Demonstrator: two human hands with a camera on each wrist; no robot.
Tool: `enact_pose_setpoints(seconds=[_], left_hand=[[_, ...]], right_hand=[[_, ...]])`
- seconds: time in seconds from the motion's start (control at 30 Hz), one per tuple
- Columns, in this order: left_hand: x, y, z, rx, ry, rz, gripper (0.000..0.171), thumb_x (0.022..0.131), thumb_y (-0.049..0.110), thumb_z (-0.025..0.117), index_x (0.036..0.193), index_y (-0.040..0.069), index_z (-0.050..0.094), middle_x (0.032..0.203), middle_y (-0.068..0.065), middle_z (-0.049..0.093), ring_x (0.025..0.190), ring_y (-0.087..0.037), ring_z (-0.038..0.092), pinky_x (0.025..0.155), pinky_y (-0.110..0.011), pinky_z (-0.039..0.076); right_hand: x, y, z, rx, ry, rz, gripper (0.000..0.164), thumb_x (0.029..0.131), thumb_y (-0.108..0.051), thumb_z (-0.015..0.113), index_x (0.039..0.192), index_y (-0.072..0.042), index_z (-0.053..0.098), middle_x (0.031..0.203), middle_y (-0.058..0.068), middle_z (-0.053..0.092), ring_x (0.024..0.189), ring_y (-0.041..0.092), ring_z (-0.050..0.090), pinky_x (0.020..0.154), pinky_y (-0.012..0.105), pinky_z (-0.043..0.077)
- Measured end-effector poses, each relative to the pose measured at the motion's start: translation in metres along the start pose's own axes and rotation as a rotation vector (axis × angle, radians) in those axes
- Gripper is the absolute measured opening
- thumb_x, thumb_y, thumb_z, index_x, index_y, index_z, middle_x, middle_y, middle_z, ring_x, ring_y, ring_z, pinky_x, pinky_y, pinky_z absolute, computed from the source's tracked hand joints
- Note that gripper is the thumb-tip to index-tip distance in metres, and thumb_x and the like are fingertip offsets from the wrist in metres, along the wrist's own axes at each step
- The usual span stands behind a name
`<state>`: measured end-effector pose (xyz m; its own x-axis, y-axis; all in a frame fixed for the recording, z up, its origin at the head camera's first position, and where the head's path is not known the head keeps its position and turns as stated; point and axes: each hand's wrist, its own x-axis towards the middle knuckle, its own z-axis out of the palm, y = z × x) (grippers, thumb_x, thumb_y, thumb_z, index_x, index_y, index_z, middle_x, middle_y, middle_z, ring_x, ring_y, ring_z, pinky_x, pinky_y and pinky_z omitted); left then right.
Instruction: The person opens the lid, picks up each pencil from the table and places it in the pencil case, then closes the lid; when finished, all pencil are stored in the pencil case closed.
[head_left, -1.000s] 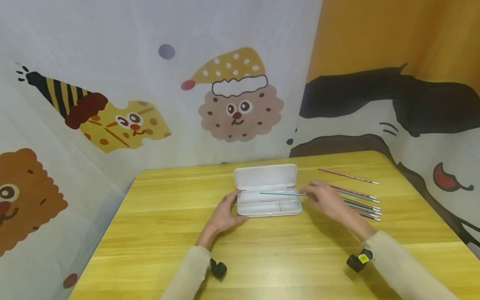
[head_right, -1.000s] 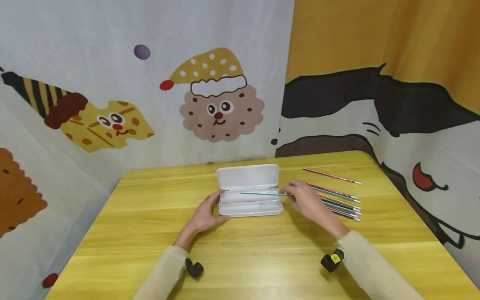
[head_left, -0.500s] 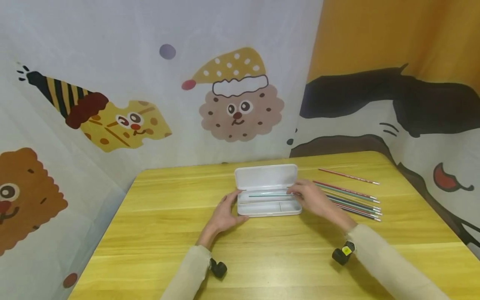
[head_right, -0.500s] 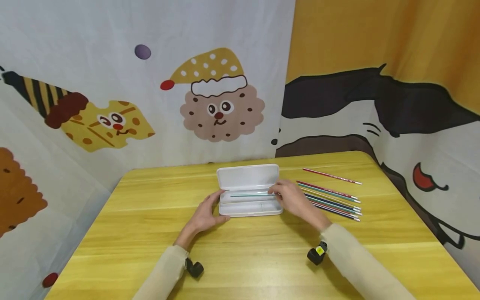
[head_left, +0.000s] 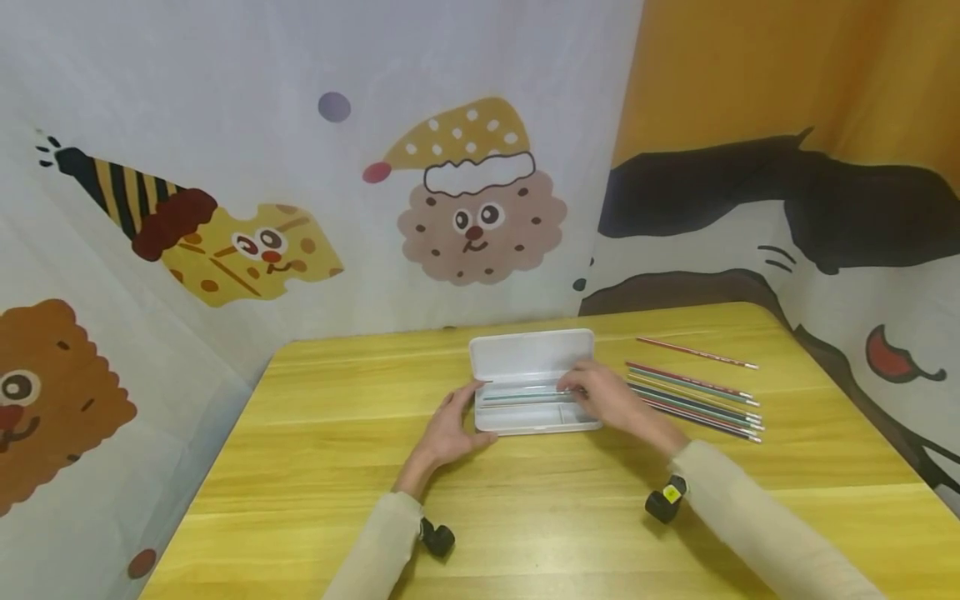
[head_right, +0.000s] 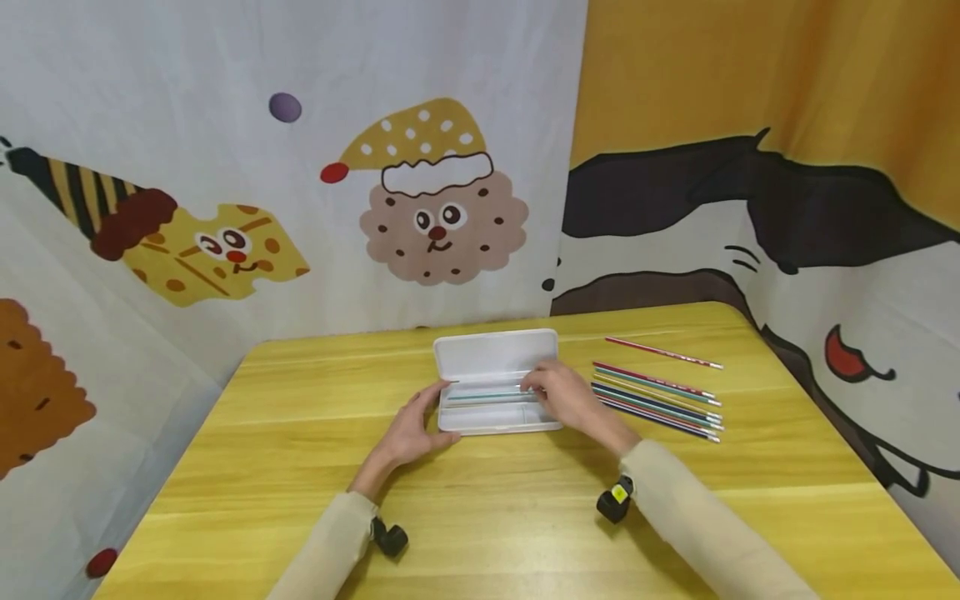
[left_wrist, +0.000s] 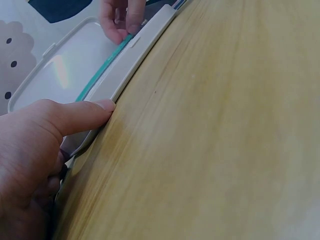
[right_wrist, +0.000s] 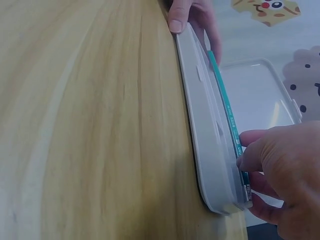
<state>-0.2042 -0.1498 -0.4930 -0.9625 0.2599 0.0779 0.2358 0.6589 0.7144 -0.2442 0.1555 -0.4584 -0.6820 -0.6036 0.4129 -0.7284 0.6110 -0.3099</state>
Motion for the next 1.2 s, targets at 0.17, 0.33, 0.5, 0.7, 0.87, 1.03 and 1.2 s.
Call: enact_pose_setpoints(seconds=[0.17, 0.33, 0.5, 0.7, 0.87, 1.03, 1.2], left_hand=[[0.000, 0.001, 0.000, -0.001, 0.004, -0.001, 0.090, 0.075, 0.029, 0.088, 0.152, 0.027, 0.041, 0.155, -0.008, 0.041, 0.139, -0.039, 0.035, 0.107, -0.065, 0.032], [0.000, 0.000, 0.000, 0.004, 0.005, 0.003, 0.089, 0.075, 0.029, 0.087, 0.152, 0.026, 0.041, 0.155, -0.008, 0.041, 0.140, -0.041, 0.033, 0.108, -0.065, 0.031], [0.000, 0.000, 0.000, 0.004, 0.003, 0.009, 0.089, 0.076, 0.030, 0.087, 0.152, 0.025, 0.041, 0.155, -0.008, 0.041, 0.141, -0.042, 0.032, 0.109, -0.065, 0.030], [-0.001, 0.001, -0.002, -0.002, 0.005, 0.017, 0.089, 0.076, 0.031, 0.087, 0.152, 0.023, 0.041, 0.154, -0.010, 0.042, 0.140, -0.043, 0.032, 0.109, -0.066, 0.030], [-0.001, 0.002, -0.002, -0.001, -0.002, -0.001, 0.089, 0.076, 0.031, 0.087, 0.152, 0.025, 0.040, 0.155, -0.009, 0.040, 0.142, -0.043, 0.029, 0.110, -0.067, 0.027], [-0.001, 0.002, -0.001, -0.001, -0.003, -0.008, 0.090, 0.076, 0.030, 0.086, 0.153, 0.026, 0.040, 0.156, -0.009, 0.039, 0.142, -0.042, 0.029, 0.109, -0.067, 0.028], [-0.001, 0.003, -0.001, -0.008, -0.003, -0.011, 0.090, 0.076, 0.030, 0.087, 0.153, 0.026, 0.040, 0.156, -0.010, 0.039, 0.142, -0.043, 0.028, 0.109, -0.068, 0.027]], right_hand=[[0.002, 0.000, 0.004, 0.005, -0.001, -0.001, 0.025, 0.079, 0.013, 0.073, 0.095, -0.007, 0.074, 0.091, 0.004, 0.067, 0.086, 0.023, 0.063, 0.075, 0.038, 0.057], [0.004, -0.001, 0.005, 0.013, -0.024, 0.029, 0.025, 0.079, 0.013, 0.072, 0.094, -0.007, 0.074, 0.091, 0.003, 0.068, 0.085, 0.023, 0.064, 0.075, 0.037, 0.058], [0.005, -0.002, 0.005, 0.023, -0.045, 0.041, 0.023, 0.080, 0.012, 0.073, 0.093, -0.006, 0.075, 0.090, 0.003, 0.068, 0.086, 0.023, 0.065, 0.076, 0.037, 0.058], [0.004, -0.003, 0.005, 0.035, -0.062, 0.050, 0.021, 0.080, 0.012, 0.072, 0.091, -0.005, 0.075, 0.091, 0.003, 0.066, 0.087, 0.024, 0.064, 0.077, 0.038, 0.057], [-0.002, 0.001, -0.005, 0.091, -0.036, 0.119, 0.018, 0.083, 0.011, 0.070, 0.096, -0.001, 0.074, 0.098, 0.009, 0.066, 0.093, 0.029, 0.064, 0.081, 0.043, 0.057], [-0.021, 0.013, -0.026, 0.144, 0.054, 0.163, 0.019, 0.085, 0.012, 0.069, 0.101, 0.002, 0.073, 0.100, 0.012, 0.068, 0.093, 0.031, 0.064, 0.078, 0.045, 0.058], [-0.053, 0.027, -0.045, 0.084, 0.127, 0.186, 0.022, 0.082, 0.014, 0.070, 0.100, 0.002, 0.073, 0.100, 0.015, 0.068, 0.086, 0.029, 0.066, 0.068, 0.041, 0.058]])
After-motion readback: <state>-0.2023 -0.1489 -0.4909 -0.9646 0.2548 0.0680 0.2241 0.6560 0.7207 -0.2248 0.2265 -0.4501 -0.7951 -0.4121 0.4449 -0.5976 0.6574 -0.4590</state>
